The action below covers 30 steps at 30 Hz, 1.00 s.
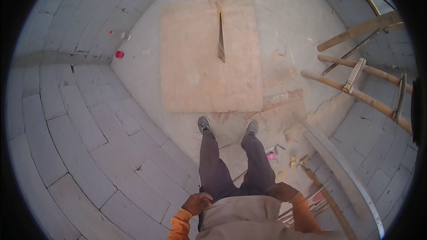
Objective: The person saws a thin wooden board using a hand saw while sitting on a concrete floor.
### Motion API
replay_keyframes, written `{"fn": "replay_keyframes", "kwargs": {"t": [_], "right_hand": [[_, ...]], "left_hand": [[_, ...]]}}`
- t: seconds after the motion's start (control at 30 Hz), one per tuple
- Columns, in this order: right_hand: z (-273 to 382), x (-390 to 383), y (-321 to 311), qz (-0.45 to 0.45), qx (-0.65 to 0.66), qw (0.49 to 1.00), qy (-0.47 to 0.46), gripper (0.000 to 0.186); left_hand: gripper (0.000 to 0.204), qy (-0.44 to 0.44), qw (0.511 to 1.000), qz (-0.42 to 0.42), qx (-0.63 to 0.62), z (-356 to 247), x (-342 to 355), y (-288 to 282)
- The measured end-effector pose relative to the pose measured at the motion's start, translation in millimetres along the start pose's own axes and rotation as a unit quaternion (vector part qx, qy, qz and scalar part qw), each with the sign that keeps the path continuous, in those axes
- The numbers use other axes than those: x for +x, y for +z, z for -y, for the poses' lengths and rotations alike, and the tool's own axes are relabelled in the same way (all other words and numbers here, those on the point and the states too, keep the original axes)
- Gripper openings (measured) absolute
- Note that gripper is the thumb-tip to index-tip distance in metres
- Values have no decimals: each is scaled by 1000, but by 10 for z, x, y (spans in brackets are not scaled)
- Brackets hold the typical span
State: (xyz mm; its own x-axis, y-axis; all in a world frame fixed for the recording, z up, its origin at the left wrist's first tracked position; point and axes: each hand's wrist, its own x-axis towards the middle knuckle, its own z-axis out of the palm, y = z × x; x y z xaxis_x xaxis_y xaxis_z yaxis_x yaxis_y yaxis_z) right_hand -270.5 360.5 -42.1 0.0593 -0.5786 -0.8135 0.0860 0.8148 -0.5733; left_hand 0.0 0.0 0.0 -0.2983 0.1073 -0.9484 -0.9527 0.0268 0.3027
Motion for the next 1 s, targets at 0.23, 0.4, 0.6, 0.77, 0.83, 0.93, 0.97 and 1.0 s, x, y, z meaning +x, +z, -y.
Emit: {"fn": "replay_keyframes", "kwargs": {"t": [0.23, 0.4, 0.6, 0.77, 0.83, 0.93, 0.97, 1.0], "right_hand": [[581, 914, 750, 171, 35, 980, -92, 31], [717, 2586, 425, 259, 109, 927, -247, 30], [693, 5167, -902, -362, 20, 931, -48, 44], [671, 7076, -2138, -568, 107, 807, -121, 68], [680, 7637, -2523, -632, 1, 748, -202, 75], [718, 8220, -2946, -669, -39, 701, -242, 75], [735, 8346, -3047, -646, -22, 735, -204, 72], [756, 8440, -3131, -637, -20, 744, -198, 70]], "left_hand": [[24, -19, 927, 326, 186, -30, 313, -936], [35, 50, 910, 206, 356, -90, 1837, -1473], [35, 160, 924, -298, 177, -553, 4736, -2239], [34, 146, 858, -395, 293, -1161, 6720, -2966], [34, 252, 807, -460, 271, -1435, 7233, -3292], [35, 352, 737, -520, 248, -1893, 7754, -3790], [36, 343, 740, -528, 239, -2059, 7880, -3936], [36, 395, 720, -532, 206, -2232, 7989, -4062]]}}
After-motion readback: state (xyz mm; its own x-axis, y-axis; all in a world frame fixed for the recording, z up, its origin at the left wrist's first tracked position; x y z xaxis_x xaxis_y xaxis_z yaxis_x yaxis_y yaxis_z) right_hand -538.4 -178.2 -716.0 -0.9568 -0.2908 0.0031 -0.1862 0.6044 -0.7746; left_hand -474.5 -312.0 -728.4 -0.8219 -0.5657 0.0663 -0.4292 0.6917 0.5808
